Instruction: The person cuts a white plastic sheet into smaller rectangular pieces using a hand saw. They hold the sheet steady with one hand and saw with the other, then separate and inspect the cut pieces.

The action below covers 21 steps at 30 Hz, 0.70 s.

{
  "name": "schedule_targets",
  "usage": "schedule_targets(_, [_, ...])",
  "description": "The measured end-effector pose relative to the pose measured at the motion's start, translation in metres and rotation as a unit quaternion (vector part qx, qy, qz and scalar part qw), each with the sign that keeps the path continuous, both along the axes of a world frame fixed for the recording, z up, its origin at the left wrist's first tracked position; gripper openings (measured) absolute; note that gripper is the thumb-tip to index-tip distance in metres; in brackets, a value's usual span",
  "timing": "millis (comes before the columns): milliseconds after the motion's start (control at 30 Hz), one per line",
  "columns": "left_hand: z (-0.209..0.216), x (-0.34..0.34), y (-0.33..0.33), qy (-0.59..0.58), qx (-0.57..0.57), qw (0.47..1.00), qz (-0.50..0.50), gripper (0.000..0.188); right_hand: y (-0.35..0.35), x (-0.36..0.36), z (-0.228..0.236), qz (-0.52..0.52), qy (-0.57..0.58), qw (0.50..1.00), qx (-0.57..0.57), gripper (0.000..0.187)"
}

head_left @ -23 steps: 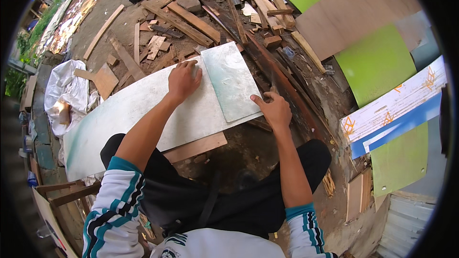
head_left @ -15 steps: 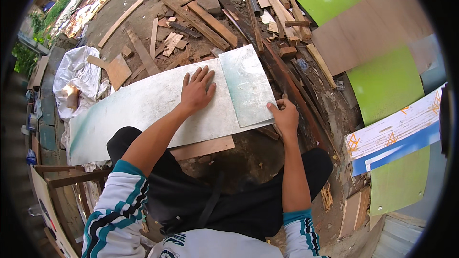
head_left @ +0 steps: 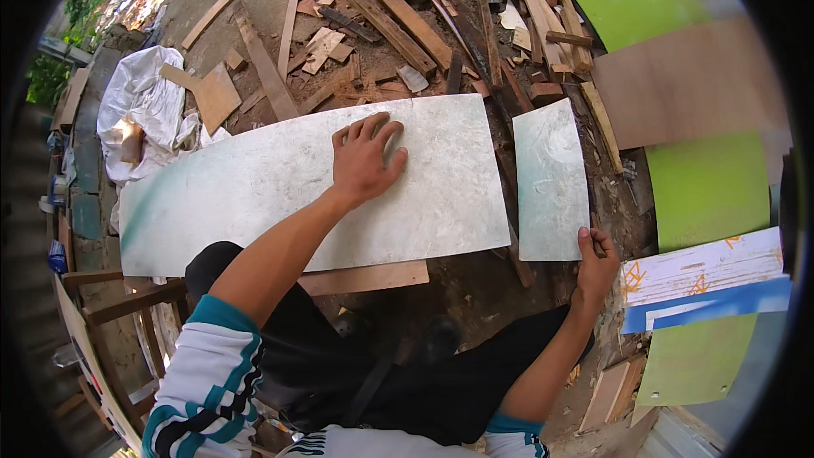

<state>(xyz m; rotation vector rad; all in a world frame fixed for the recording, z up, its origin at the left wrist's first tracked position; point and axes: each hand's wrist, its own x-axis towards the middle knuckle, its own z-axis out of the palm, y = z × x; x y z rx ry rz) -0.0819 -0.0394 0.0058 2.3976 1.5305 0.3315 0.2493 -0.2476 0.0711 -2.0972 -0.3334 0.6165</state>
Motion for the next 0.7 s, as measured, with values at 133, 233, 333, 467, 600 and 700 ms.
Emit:
schedule_targets(133, [0.003,-0.003,0.006,0.002,-0.003,1.0,0.01,0.048,-0.007,-0.005,-0.002,0.059,-0.073,0.994,-0.055,0.031])
schedule_targets(233, [-0.003,0.001,0.016,0.006,-0.002,1.0,0.01,0.054,0.007,-0.024,0.013,0.085,-0.125,0.985,-0.087,0.033])
schedule_targets(333, [-0.003,0.015,0.017,0.034,-0.018,0.999,0.015,0.067,-0.007,-0.04,0.03,0.075,-0.126,0.985,-0.088,0.026])
schedule_targets(467, [0.004,0.012,0.021,0.092,-0.046,0.994,0.023,0.081,-0.022,-0.081,0.062,0.124,-0.102,0.984,-0.08,0.024])
schedule_targets(600, [0.007,0.007,0.018,0.133,-0.053,0.99,0.01,0.083,-0.03,-0.125,0.084,0.136,-0.038,0.981,-0.132,0.025])
schedule_targets(700, [0.036,0.008,0.054,0.226,-0.109,0.966,-0.068,0.106,-0.034,-0.146,0.067,0.131,-0.034,0.986,-0.101,0.024])
